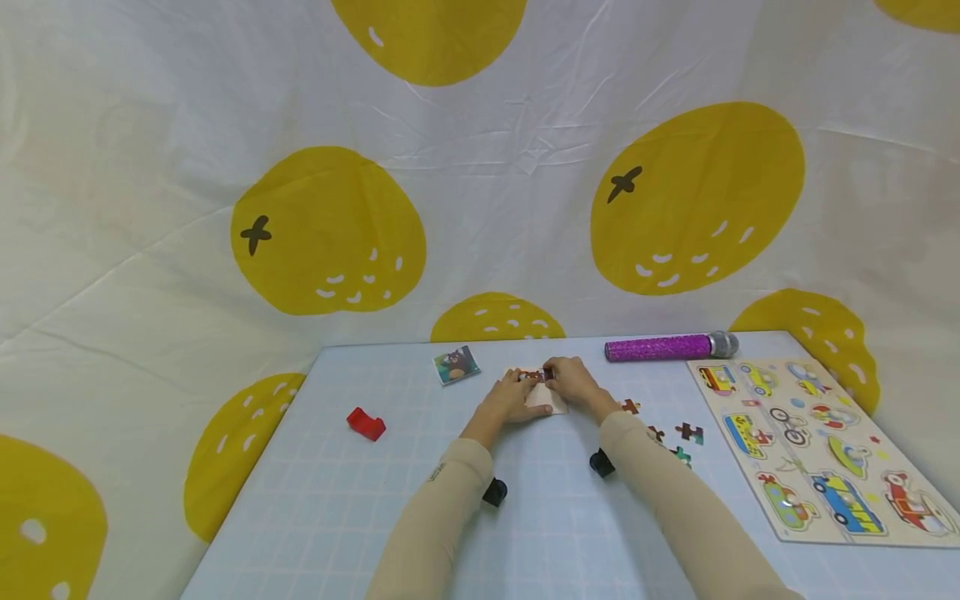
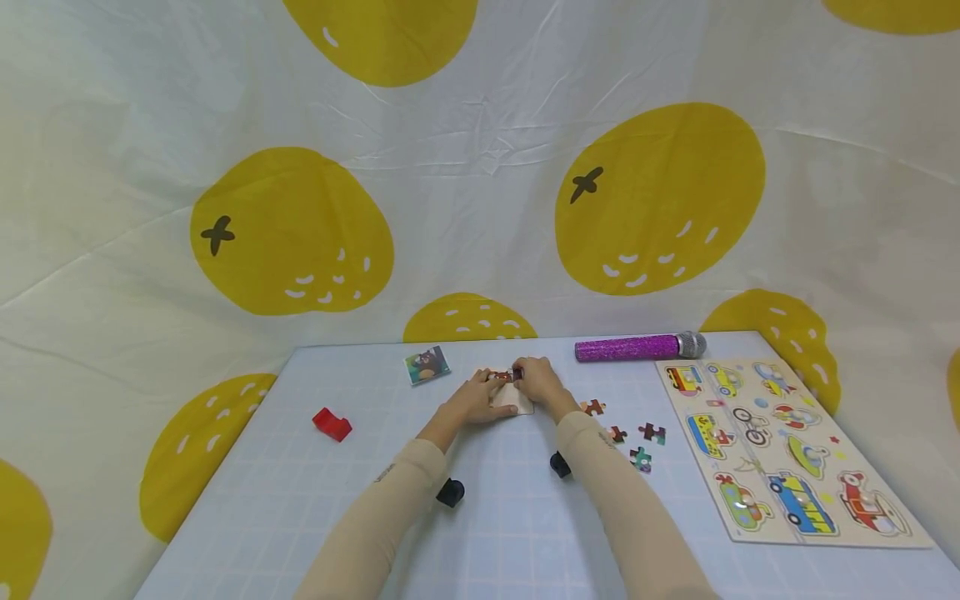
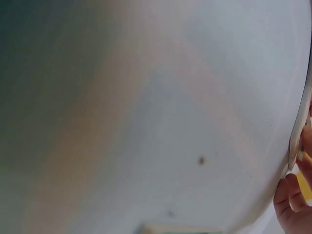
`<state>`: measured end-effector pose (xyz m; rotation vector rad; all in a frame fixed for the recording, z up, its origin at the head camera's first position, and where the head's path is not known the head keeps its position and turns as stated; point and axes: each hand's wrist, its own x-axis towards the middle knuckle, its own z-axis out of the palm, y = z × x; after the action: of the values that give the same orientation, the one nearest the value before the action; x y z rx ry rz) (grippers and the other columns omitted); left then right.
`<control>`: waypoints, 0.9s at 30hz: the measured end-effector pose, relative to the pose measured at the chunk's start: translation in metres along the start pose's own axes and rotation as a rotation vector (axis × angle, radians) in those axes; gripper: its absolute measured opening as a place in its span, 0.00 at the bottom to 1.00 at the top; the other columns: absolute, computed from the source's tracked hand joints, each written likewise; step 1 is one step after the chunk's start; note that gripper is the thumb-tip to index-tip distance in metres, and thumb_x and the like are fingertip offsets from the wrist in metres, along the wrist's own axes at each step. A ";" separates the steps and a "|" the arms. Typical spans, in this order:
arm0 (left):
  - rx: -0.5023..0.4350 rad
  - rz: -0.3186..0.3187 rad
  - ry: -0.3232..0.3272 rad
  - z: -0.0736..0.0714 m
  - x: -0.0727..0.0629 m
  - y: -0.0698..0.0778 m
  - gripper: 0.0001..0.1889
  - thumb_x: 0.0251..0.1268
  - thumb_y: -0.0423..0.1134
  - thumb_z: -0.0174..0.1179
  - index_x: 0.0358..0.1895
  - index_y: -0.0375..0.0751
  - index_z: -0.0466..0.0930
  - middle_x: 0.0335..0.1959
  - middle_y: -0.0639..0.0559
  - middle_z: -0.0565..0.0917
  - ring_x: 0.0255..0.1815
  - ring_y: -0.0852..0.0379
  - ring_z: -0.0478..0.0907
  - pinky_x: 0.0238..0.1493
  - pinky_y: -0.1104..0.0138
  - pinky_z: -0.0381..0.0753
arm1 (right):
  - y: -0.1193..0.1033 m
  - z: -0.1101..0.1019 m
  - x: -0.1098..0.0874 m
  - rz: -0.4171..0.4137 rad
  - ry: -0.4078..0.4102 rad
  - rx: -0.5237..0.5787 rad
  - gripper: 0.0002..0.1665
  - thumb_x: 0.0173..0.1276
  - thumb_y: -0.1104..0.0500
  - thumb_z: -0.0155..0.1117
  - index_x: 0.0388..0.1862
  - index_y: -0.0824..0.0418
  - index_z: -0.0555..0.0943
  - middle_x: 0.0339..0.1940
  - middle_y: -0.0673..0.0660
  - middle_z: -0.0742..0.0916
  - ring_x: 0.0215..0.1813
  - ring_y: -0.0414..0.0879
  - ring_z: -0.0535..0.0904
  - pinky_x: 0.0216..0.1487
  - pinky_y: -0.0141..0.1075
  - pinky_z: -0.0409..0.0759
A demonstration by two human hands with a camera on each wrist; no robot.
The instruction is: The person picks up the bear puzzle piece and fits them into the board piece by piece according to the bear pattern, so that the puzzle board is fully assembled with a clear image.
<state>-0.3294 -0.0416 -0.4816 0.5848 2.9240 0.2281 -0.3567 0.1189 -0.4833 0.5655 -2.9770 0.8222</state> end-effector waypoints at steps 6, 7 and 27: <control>-0.029 -0.022 -0.026 0.000 -0.003 0.000 0.39 0.60 0.67 0.51 0.71 0.51 0.62 0.72 0.39 0.57 0.74 0.45 0.51 0.69 0.52 0.57 | -0.003 0.000 -0.001 -0.005 -0.036 -0.066 0.15 0.64 0.65 0.62 0.48 0.69 0.82 0.54 0.67 0.79 0.55 0.65 0.72 0.59 0.54 0.70; -0.034 -0.023 -0.027 -0.001 -0.003 0.000 0.39 0.60 0.67 0.52 0.71 0.51 0.62 0.73 0.39 0.57 0.74 0.45 0.51 0.69 0.52 0.57 | -0.004 0.000 -0.001 -0.002 -0.038 -0.077 0.14 0.64 0.65 0.62 0.48 0.69 0.82 0.54 0.66 0.80 0.55 0.64 0.72 0.58 0.53 0.71; -0.021 0.023 0.005 -0.001 -0.003 -0.001 0.40 0.57 0.66 0.56 0.70 0.51 0.63 0.72 0.41 0.59 0.74 0.43 0.51 0.69 0.48 0.55 | -0.015 -0.001 -0.003 0.003 -0.127 -0.289 0.18 0.70 0.64 0.54 0.57 0.60 0.80 0.55 0.62 0.77 0.55 0.59 0.71 0.51 0.53 0.76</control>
<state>-0.3273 -0.0442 -0.4809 0.6152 2.9174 0.2629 -0.3488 0.1083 -0.4747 0.6196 -3.1285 0.3557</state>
